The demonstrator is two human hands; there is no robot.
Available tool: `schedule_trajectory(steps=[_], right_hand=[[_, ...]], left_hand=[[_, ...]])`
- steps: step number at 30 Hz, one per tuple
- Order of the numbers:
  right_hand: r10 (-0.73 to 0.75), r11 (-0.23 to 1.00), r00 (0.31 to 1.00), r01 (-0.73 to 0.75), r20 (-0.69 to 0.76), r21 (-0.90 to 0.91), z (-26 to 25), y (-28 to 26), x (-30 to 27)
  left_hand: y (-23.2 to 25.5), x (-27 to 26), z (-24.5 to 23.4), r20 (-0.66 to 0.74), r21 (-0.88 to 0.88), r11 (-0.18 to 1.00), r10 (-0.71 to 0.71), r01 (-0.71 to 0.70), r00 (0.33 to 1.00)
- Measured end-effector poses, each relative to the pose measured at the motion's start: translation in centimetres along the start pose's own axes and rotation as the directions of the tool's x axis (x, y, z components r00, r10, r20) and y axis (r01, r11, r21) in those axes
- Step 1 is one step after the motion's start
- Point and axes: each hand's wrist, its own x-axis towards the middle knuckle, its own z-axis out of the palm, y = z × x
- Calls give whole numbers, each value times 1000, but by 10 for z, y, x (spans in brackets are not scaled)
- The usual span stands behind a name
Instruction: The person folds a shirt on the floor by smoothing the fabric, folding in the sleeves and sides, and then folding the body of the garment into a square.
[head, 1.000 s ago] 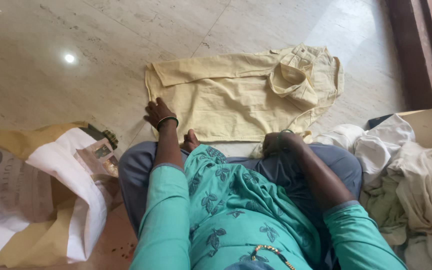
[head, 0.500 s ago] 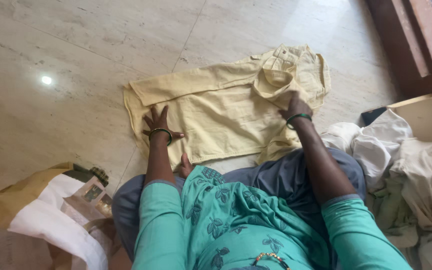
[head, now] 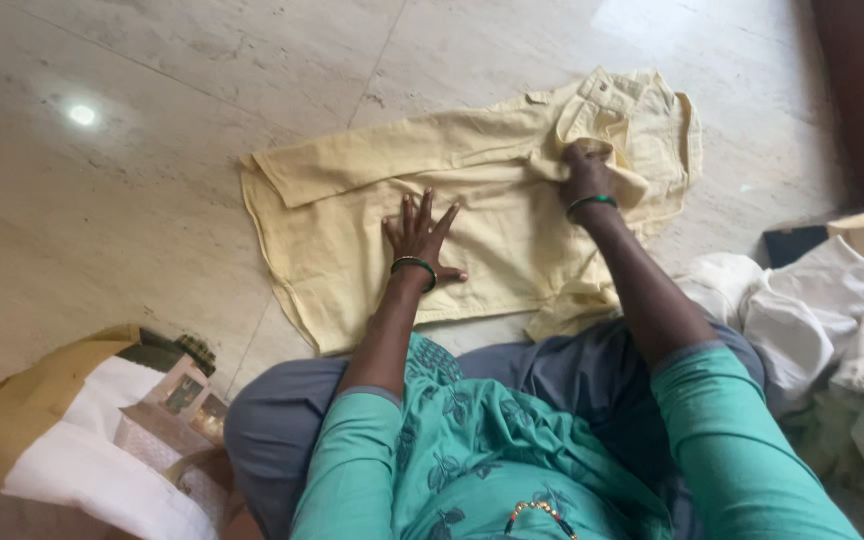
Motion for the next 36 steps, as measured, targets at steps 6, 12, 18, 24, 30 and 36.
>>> schedule_trajectory(steps=[6,12,18,24,30,36], right_hand=[[-100,994,898,107,-428,-8,14,-25,5],[-670,722,743,650,3,235,61,-141,-82],[-356,896,926,377,-128,235,4,-66,-33],[269,959,956,-278,-118,-63,-55,55,-17],[447,895,786,-397,-428,206,-5,122,6],[130,980,883,-46,-450,194,-11,96,32]], left_hand=[[-33,34,29,-214,-112,994,-39,15,976],[-107,61,50,-491,-191,973,-207,128,846],[-105,38,30,-491,-41,977,-202,209,848],[-110,41,40,-565,-52,985,-167,167,808],[-130,53,31,-750,-627,768,-551,-127,366],[-162,56,14,-291,-884,28,-814,-466,502]])
